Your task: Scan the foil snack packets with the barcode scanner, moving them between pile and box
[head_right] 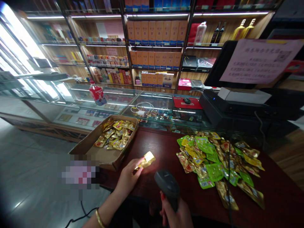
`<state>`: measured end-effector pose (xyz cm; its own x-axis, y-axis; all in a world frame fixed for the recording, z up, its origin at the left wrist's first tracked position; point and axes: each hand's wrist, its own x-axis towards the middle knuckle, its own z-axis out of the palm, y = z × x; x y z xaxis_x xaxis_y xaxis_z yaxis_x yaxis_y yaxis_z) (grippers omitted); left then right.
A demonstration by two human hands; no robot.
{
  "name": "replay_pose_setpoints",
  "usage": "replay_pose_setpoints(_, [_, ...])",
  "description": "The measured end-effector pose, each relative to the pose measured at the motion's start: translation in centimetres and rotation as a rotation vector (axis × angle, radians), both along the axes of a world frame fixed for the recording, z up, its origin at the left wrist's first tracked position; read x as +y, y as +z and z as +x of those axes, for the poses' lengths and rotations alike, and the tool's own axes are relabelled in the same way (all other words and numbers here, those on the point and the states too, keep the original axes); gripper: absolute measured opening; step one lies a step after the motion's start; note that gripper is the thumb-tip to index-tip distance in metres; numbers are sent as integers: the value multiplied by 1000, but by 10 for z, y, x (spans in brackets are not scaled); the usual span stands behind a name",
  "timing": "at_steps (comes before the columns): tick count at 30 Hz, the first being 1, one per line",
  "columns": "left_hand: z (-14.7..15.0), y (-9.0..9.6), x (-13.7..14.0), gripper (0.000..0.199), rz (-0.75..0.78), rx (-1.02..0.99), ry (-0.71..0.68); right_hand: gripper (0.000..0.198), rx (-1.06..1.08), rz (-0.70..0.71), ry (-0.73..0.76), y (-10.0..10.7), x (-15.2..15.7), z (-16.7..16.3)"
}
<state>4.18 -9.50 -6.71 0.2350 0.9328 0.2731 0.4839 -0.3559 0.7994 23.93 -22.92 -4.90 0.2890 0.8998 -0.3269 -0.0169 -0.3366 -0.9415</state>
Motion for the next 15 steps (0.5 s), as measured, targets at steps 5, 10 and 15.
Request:
replay_pose_setpoints(5, [1, 2, -6, 47, 3, 15, -25, 65, -18, 33, 26, -5, 2, 1])
replay_pose_setpoints(10, [0, -1, -8, 47, 19, 11, -38, 65, -77, 58, 42, -4, 2, 2])
replay_pose_setpoints(15, [7, -1, -6, 45, 23, -64, -46, 66, -44, 45, 23, 0, 0, 3])
